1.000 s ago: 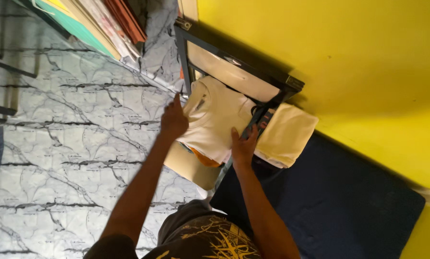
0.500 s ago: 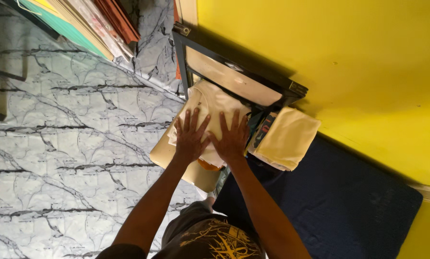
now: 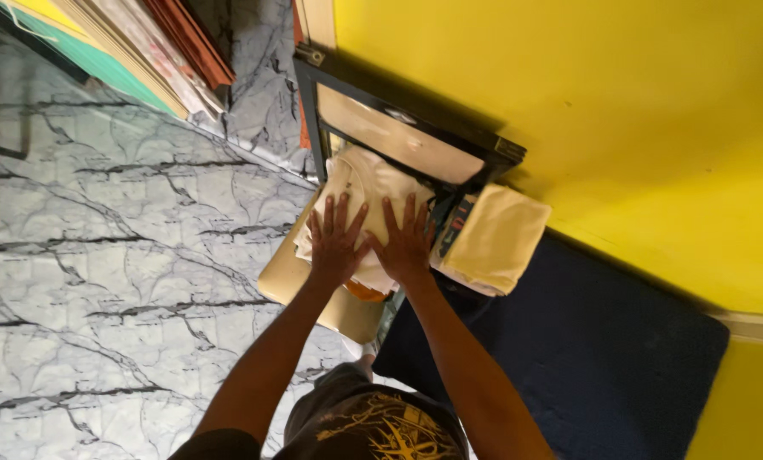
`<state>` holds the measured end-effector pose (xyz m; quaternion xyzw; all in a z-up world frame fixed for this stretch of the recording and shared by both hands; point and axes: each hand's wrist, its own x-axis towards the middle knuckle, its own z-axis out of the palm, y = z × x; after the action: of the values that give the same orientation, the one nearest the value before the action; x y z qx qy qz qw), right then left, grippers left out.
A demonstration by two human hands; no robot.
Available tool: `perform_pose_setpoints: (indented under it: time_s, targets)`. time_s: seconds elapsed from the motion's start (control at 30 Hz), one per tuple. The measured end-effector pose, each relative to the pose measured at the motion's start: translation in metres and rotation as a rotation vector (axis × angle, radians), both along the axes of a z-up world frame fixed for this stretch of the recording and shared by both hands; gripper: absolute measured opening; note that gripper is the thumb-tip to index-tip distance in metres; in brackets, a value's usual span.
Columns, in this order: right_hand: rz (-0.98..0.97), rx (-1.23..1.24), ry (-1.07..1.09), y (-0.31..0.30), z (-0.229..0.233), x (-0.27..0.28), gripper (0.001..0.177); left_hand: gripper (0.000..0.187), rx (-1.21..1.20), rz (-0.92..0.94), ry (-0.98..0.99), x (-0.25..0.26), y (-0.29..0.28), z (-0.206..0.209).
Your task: The person picks up a white shirt, smooths it on a dark surface, and folds it. The person then picks up green shorts from the floor, smooths them out, and folds them into a square.
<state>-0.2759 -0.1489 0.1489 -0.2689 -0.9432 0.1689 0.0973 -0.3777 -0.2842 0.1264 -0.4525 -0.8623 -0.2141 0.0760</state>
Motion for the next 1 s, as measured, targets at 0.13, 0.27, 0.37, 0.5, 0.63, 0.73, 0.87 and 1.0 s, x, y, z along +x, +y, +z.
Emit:
perform_pose_setpoints:
  time_s: [0.13,0.27,0.37,0.5,0.63,0.73,0.87,1.0]
  targets:
    - [0.031,-0.011,0.085,-0.011,0.027,0.02,0.083,0.075,-0.098,0.026,-0.021,0.007,0.003,0.015]
    - [0.109,-0.097,0.284,-0.034,0.053,0.06,0.076,0.073,0.003,0.093,0.061,0.032,0.001,0.037]
    - [0.184,-0.131,0.323,-0.043,0.063,0.092,0.067,0.074,0.002,0.134,0.012,0.067,-0.021,0.057]
    - [0.287,-0.286,0.339,-0.054,0.062,0.143,0.049,0.08,0.136,0.184,-0.132,0.142,-0.07,0.061]
    - [0.395,-0.486,0.214,-0.061,0.047,0.188,0.032,0.079,-0.069,0.375,-0.286,0.21,-0.125,0.033]
    - [0.489,-0.576,0.146,-0.068,0.038,0.207,0.03,0.073,-0.204,0.558,-0.298,0.248,-0.161,0.014]
    - [0.688,-0.611,0.026,-0.067,0.024,0.215,0.03,0.072,-0.101,0.825,-0.297,0.298,-0.196,-0.006]
    - [0.906,-0.584,-0.006,-0.075,0.01,0.197,0.03,0.071,-0.063,1.099,-0.335,0.349,-0.216,-0.021]
